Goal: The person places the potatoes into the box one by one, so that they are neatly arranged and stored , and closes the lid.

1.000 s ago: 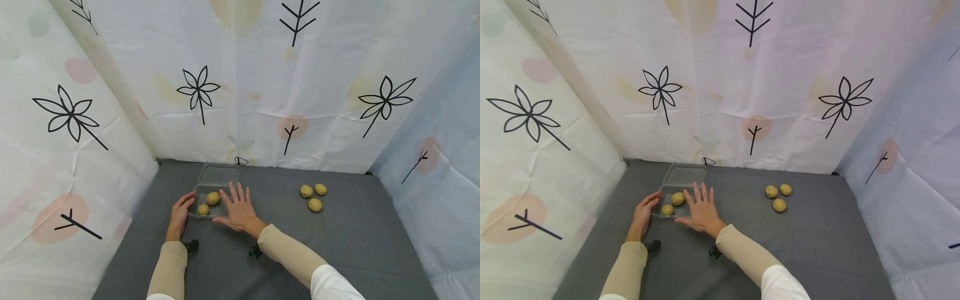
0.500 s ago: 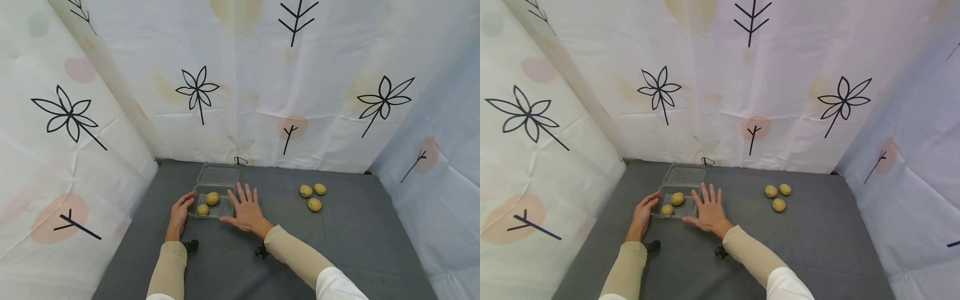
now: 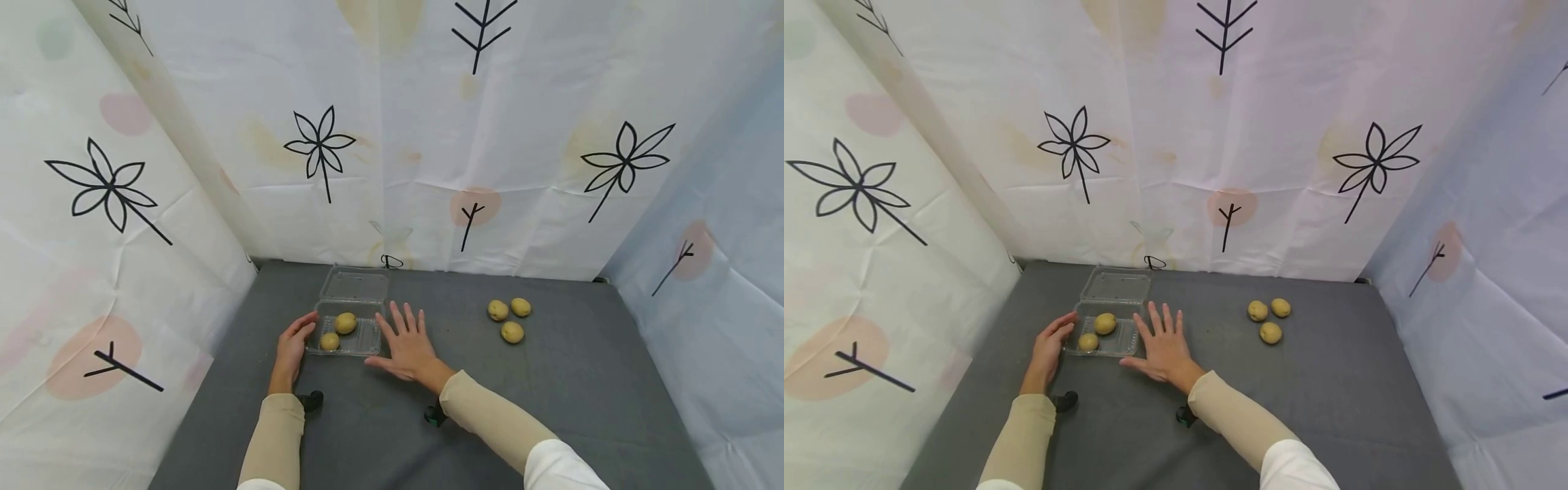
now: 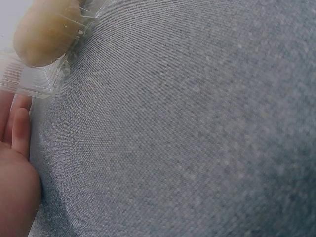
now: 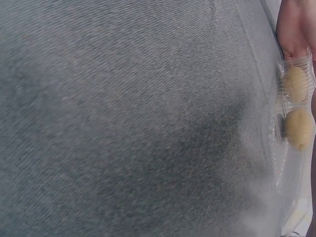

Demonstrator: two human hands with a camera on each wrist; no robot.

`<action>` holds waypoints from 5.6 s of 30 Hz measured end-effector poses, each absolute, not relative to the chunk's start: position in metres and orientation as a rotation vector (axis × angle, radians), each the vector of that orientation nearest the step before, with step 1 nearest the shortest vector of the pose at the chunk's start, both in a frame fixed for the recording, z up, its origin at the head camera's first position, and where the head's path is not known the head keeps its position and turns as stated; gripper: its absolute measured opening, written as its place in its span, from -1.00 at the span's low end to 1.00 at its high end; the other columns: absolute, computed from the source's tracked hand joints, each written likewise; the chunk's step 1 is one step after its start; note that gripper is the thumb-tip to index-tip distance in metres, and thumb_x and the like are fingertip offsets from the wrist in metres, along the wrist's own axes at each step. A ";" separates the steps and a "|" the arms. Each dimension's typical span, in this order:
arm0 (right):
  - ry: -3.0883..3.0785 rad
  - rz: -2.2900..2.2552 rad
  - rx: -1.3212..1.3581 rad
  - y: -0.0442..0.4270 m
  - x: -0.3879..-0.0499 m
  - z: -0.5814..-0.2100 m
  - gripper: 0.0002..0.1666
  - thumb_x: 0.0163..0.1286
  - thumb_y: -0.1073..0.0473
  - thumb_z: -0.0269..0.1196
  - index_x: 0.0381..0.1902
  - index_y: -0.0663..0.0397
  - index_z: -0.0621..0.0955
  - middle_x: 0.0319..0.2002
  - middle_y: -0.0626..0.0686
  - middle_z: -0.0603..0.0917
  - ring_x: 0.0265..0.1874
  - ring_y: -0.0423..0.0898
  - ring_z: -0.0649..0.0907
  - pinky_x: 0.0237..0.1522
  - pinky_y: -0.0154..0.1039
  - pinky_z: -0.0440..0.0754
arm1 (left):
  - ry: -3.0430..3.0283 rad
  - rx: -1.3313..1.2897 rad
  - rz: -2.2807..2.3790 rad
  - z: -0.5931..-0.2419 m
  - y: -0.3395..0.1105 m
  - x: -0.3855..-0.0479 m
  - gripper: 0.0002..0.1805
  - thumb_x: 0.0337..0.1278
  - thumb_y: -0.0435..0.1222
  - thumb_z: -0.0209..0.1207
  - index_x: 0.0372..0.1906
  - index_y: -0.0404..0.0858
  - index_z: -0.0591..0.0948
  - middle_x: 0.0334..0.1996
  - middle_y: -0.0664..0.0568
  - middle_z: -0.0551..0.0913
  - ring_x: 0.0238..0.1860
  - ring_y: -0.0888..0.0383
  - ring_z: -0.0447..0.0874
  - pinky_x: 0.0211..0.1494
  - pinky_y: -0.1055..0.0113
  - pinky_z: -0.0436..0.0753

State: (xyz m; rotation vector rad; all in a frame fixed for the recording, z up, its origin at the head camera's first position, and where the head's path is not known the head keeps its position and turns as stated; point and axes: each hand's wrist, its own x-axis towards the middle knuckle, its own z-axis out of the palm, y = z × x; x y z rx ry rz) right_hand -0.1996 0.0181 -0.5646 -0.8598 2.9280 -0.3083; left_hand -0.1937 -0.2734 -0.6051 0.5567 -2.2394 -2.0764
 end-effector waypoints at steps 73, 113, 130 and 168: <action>3.134 -0.337 -0.520 0.164 -0.210 -0.572 0.19 0.23 -0.54 0.26 0.61 -0.03 0.21 0.62 0.31 0.08 0.59 0.36 0.10 0.51 0.50 -0.03 | -2.251 0.573 -2.080 -0.603 -0.273 -0.194 -0.57 0.55 -0.14 0.08 0.39 -0.10 0.54 0.42 -0.06 0.51 0.40 0.22 0.37 0.53 0.21 0.31; 3.152 -0.769 -0.277 0.243 -0.202 -0.581 0.06 0.23 -0.20 0.47 0.49 0.21 0.31 0.48 0.39 0.18 0.40 0.44 0.21 0.36 0.44 0.24 | -2.251 0.571 -2.087 -0.602 -0.273 -0.193 -0.58 0.54 -0.13 0.09 0.37 -0.08 0.55 0.41 -0.05 0.52 0.39 0.21 0.37 0.53 0.20 0.31; 3.085 -1.151 -0.166 0.248 -0.203 -0.601 -0.05 0.26 0.09 0.50 0.46 0.28 0.30 0.37 0.44 0.22 0.23 0.39 0.28 0.23 0.36 0.29 | -2.246 0.564 -2.083 -0.604 -0.274 -0.193 -0.58 0.55 -0.17 0.07 0.38 -0.12 0.54 0.41 -0.09 0.51 0.44 0.15 0.36 0.56 0.16 0.29; 2.994 -1.254 0.002 0.257 -0.208 -0.611 -0.21 0.42 0.03 0.37 0.43 0.35 0.38 0.35 0.46 0.39 0.33 0.37 0.32 0.36 0.28 0.21 | -2.261 0.562 -2.082 -0.603 -0.275 -0.193 -0.58 0.54 -0.14 0.09 0.38 -0.10 0.54 0.41 -0.07 0.52 0.44 0.20 0.36 0.50 0.24 0.32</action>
